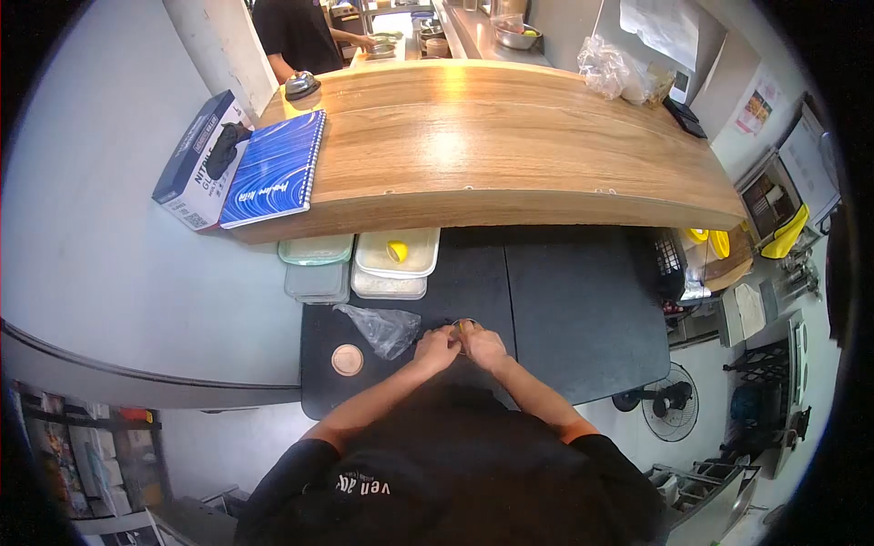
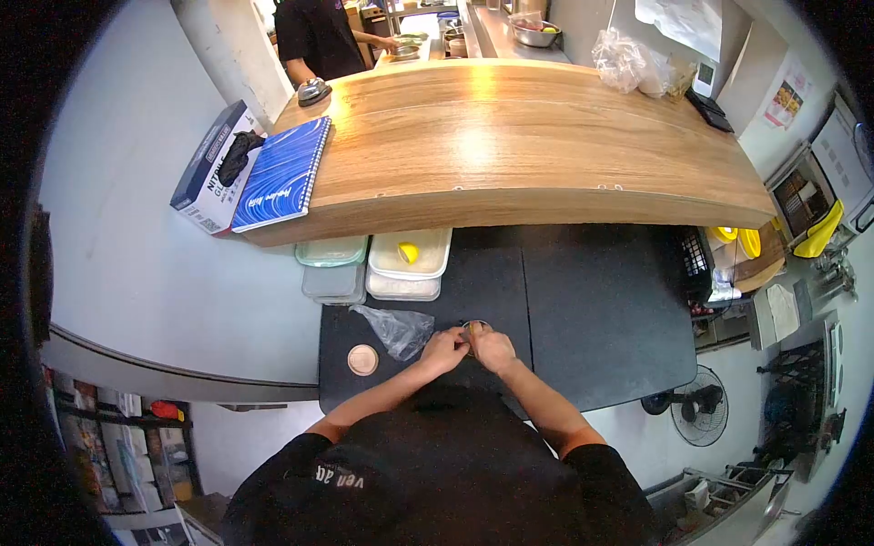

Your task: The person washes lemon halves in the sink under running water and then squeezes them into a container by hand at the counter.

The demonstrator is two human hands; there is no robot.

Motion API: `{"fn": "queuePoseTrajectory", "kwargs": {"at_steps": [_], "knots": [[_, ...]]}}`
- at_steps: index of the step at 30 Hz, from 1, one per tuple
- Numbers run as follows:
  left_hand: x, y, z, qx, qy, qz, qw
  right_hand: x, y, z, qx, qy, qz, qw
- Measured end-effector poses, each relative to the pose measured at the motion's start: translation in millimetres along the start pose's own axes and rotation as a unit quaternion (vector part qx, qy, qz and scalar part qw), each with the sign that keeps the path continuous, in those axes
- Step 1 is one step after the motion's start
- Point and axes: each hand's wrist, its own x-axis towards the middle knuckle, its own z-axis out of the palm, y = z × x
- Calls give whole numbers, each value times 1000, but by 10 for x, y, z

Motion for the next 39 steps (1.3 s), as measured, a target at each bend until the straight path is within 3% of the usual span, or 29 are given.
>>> {"fn": "queuePoseTrajectory", "kwargs": {"at_steps": [3,5,10,12,16,20,27,30,32,37,39], "knots": [[-21,18,-12,15,25,14,999,32,-74,-173,-53,-87,26,994],[-32,43,-62,-40,-11,24,999,61,-118,-232,-59,-92,39,993],[-19,62,-71,-55,7,30,998,103,-164,-288,-52,-102,97,989],[28,5,-27,-75,-6,26,997,94,-130,-222,-13,-49,122,991],[-15,-65,30,-42,43,77,995,109,-86,-227,69,-88,154,982],[-63,94,-90,-50,20,25,998,57,-124,-335,112,-110,139,978],[-97,95,-109,-71,26,49,996,76,-76,-491,154,-152,68,974],[-100,85,-87,-68,33,19,997,91,24,-322,195,-117,39,973],[-81,39,-63,-43,36,61,997,61,8,-284,176,-127,56,974],[-64,12,-24,-37,38,58,997,39,-139,-387,137,-145,71,977],[-62,17,-15,-33,36,65,997,42,-133,-311,111,-99,31,988]]}}
